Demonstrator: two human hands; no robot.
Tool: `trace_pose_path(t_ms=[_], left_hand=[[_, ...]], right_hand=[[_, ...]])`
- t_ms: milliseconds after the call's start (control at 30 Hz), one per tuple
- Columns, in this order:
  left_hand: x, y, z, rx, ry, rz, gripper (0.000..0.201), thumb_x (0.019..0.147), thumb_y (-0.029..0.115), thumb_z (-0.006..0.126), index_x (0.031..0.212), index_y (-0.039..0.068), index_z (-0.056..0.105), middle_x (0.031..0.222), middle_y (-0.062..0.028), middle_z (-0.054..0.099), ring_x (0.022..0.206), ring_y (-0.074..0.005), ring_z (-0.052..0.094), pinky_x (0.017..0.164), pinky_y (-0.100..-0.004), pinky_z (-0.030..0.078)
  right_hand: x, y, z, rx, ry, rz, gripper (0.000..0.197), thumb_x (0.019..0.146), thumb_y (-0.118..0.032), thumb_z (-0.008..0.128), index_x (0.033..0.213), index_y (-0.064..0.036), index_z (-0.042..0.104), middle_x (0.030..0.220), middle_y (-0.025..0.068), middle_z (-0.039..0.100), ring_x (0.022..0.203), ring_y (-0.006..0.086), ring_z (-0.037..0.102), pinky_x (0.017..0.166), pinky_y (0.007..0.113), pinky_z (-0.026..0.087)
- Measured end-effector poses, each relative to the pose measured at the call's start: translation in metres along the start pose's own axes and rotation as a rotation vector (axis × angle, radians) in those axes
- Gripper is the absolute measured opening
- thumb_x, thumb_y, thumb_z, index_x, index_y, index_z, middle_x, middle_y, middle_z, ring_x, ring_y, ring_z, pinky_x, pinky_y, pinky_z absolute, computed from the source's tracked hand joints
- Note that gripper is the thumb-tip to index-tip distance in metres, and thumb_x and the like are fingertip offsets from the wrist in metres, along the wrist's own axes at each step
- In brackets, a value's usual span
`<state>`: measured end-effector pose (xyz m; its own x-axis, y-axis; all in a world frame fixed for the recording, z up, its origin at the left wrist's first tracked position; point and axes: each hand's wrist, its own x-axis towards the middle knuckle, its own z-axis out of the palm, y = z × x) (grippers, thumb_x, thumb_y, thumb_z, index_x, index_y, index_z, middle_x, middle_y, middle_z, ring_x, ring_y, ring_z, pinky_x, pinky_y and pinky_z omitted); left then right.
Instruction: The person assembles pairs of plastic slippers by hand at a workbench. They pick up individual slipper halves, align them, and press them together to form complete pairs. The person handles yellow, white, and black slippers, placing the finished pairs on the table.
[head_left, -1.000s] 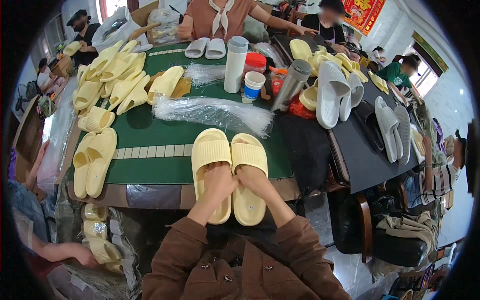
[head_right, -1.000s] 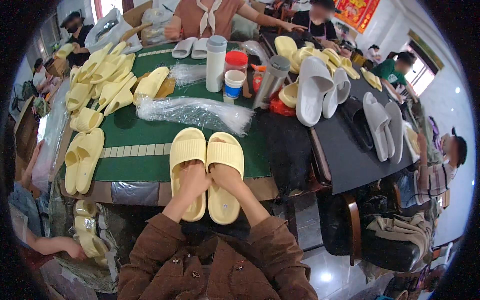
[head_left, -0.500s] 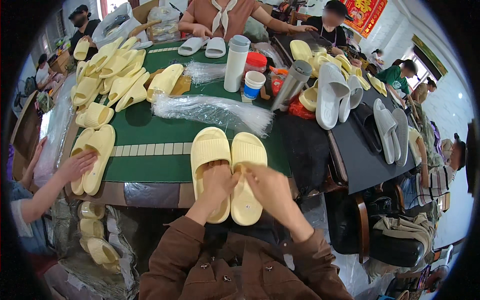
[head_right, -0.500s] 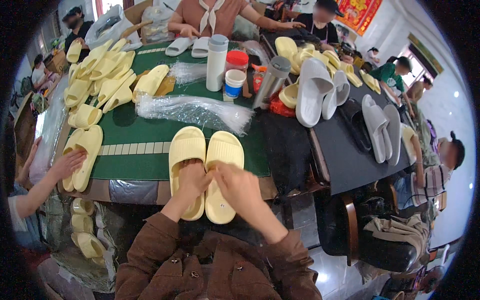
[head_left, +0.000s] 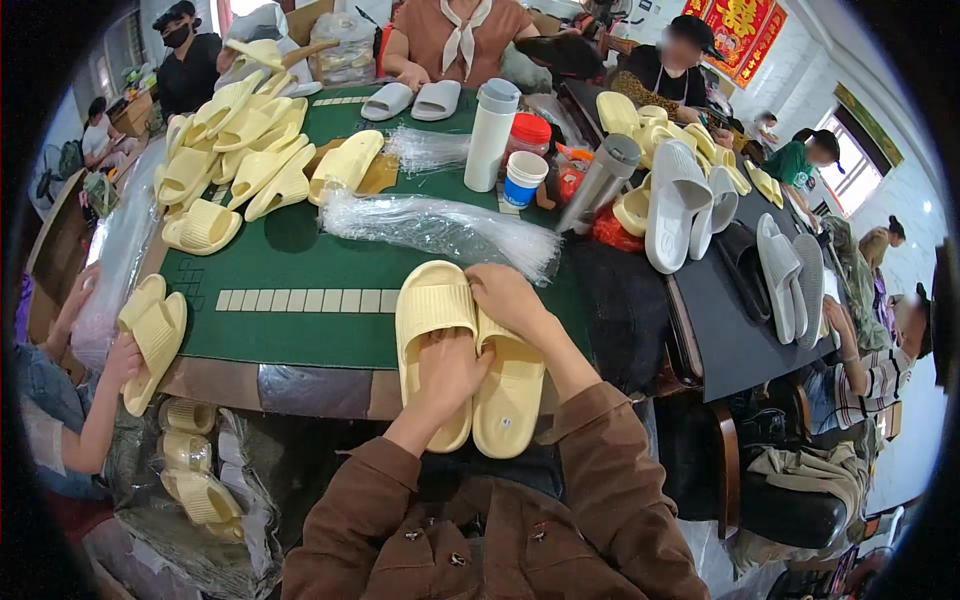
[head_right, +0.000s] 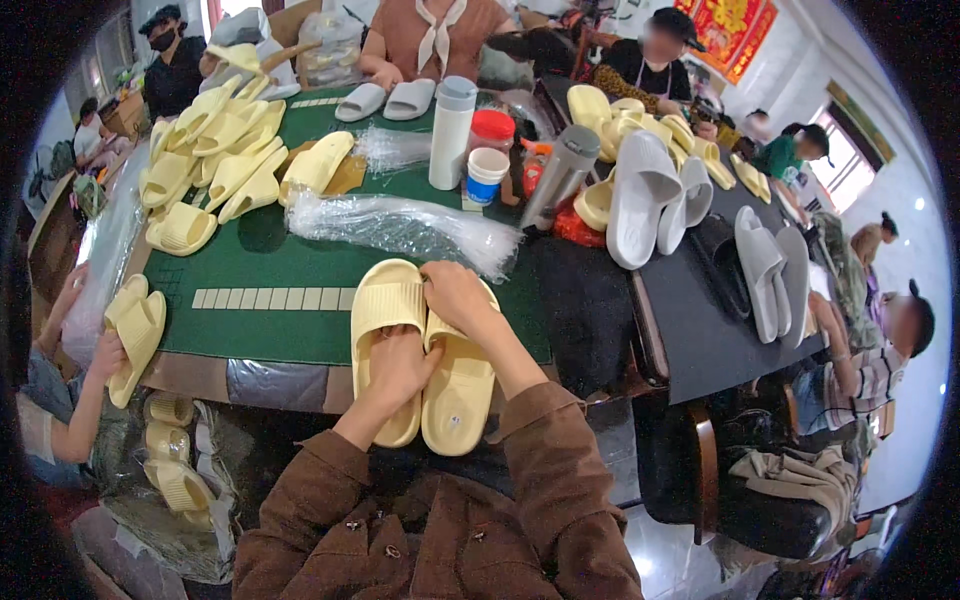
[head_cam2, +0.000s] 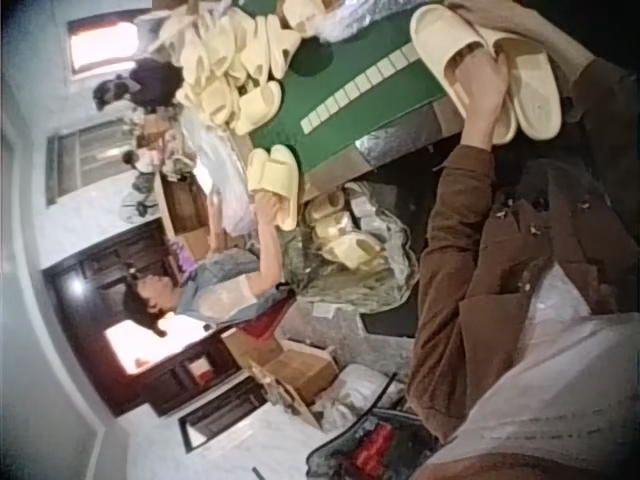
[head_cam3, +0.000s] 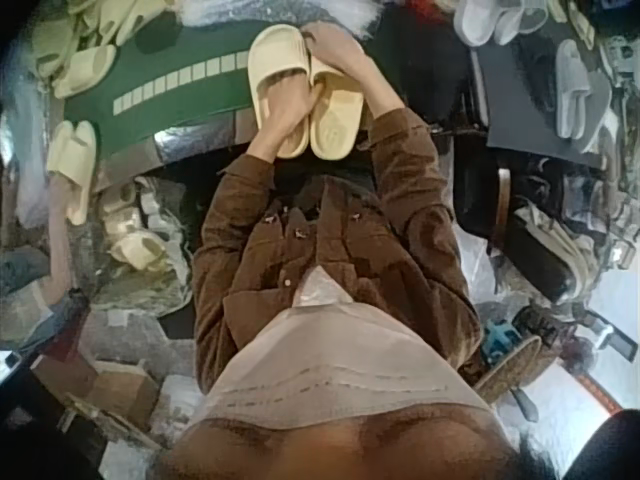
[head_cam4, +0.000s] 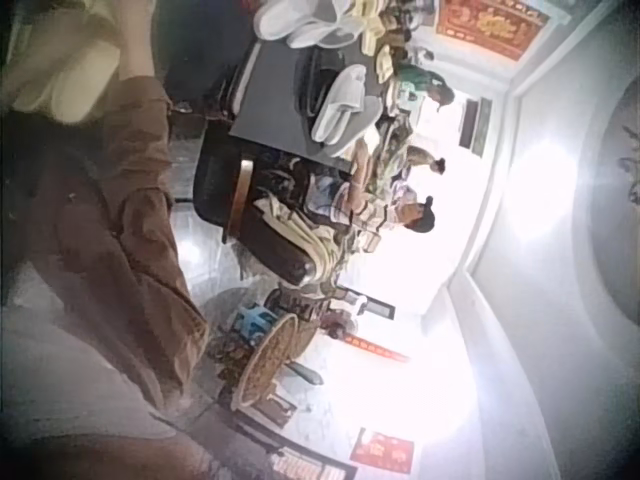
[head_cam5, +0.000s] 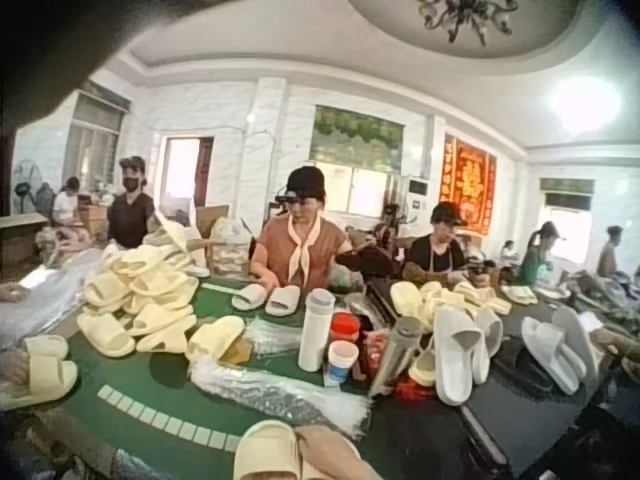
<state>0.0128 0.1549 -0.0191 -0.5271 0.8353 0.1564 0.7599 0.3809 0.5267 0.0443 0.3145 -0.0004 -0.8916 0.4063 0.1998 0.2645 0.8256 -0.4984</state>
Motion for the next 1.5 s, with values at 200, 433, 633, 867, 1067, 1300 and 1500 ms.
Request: trace_pose_path(t_ms=[200, 433, 633, 867, 1067, 1300, 1500], left_hand=[[-0.001, 0.000, 0.003, 0.020, 0.047, 0.005, 0.042, 0.083, 0.036, 0.065, 0.093, -0.005, 0.066, 0.090, -0.0251, 0.067, 0.084, -0.0383, 0.066, 0.083, -0.0479, 0.049], [-0.015, -0.003, -0.020, -0.008, -0.003, 0.153, 0.051, 0.084, 0.036, 0.065, 0.105, -0.011, 0.057, 0.106, -0.0298, 0.060, 0.087, -0.0415, 0.063, 0.080, -0.0476, 0.049], [-0.021, 0.034, -0.089, -0.029, -0.128, 0.024, 0.028, 0.083, 0.027, 0.069, 0.093, 0.002, 0.060, 0.091, -0.0184, 0.063, 0.085, -0.0309, 0.063, 0.069, -0.0401, 0.051], [0.063, -0.008, -0.049, -0.119, 0.510, 0.395, 0.016, 0.085, 0.009, 0.062, 0.098, 0.000, 0.059, 0.072, -0.0157, 0.061, 0.073, -0.0364, 0.062, 0.067, -0.0414, 0.050], [0.074, -0.024, -0.030, -0.536, 0.212, 0.164, 0.011, 0.089, 0.004, 0.059, 0.095, -0.003, 0.061, 0.077, -0.0135, 0.065, 0.070, -0.0225, 0.065, 0.066, -0.0318, 0.050], [0.070, -0.025, -0.031, -0.675, 0.195, 0.100, 0.010, 0.090, 0.006, 0.061, 0.094, -0.003, 0.064, 0.077, -0.0084, 0.067, 0.069, -0.0122, 0.063, 0.065, -0.0279, 0.050], [0.070, -0.024, -0.029, -0.647, 0.192, 0.087, 0.010, 0.090, 0.006, 0.060, 0.094, -0.003, 0.064, 0.076, -0.0080, 0.066, 0.070, -0.0123, 0.064, 0.065, -0.0273, 0.049]], right_hand=[[-0.005, -0.008, -0.009, 0.053, 0.054, 0.013, 0.017, 0.085, -0.009, 0.056, 0.093, 0.0015, 0.066, 0.091, 0.0199, 0.068, 0.090, 0.0366, 0.064, 0.080, 0.043, 0.050], [-0.011, -0.006, -0.006, 0.378, 0.218, 0.069, 0.015, 0.087, -0.008, 0.058, 0.095, 0.0024, 0.065, 0.083, 0.0160, 0.067, 0.081, 0.0276, 0.066, 0.075, 0.035, 0.051], [-0.014, -0.003, -0.009, 0.508, 0.304, 0.108, 0.012, 0.088, -0.005, 0.057, 0.095, 0.0023, 0.063, 0.083, 0.0151, 0.065, 0.078, 0.0255, 0.064, 0.072, 0.034, 0.050], [-0.014, -0.017, -0.001, 0.520, 0.396, -0.107, 0.010, 0.086, 0.004, 0.059, 0.095, 0.0024, 0.063, 0.092, 0.0153, 0.065, 0.082, 0.0268, 0.065, 0.074, 0.034, 0.052], [-0.018, -0.017, 0.001, 0.696, 0.431, -0.002, 0.024, 0.088, 0.000, 0.061, 0.111, 0.0006, 0.056, 0.086, 0.0120, 0.067, 0.080, 0.0209, 0.067, 0.075, 0.031, 0.053], [-0.020, -0.012, -0.005, 0.714, 0.367, 0.075, 0.031, 0.086, -0.001, 0.064, 0.116, -0.0007, 0.054, 0.085, 0.0080, 0.068, 0.080, 0.0133, 0.066, 0.073, 0.027, 0.053], [-0.020, -0.010, -0.002, 0.721, 0.369, 0.048, 0.027, 0.087, -0.002, 0.062, 0.114, -0.0007, 0.059, 0.085, 0.0073, 0.067, 0.081, 0.0121, 0.065, 0.074, 0.027, 0.052]])
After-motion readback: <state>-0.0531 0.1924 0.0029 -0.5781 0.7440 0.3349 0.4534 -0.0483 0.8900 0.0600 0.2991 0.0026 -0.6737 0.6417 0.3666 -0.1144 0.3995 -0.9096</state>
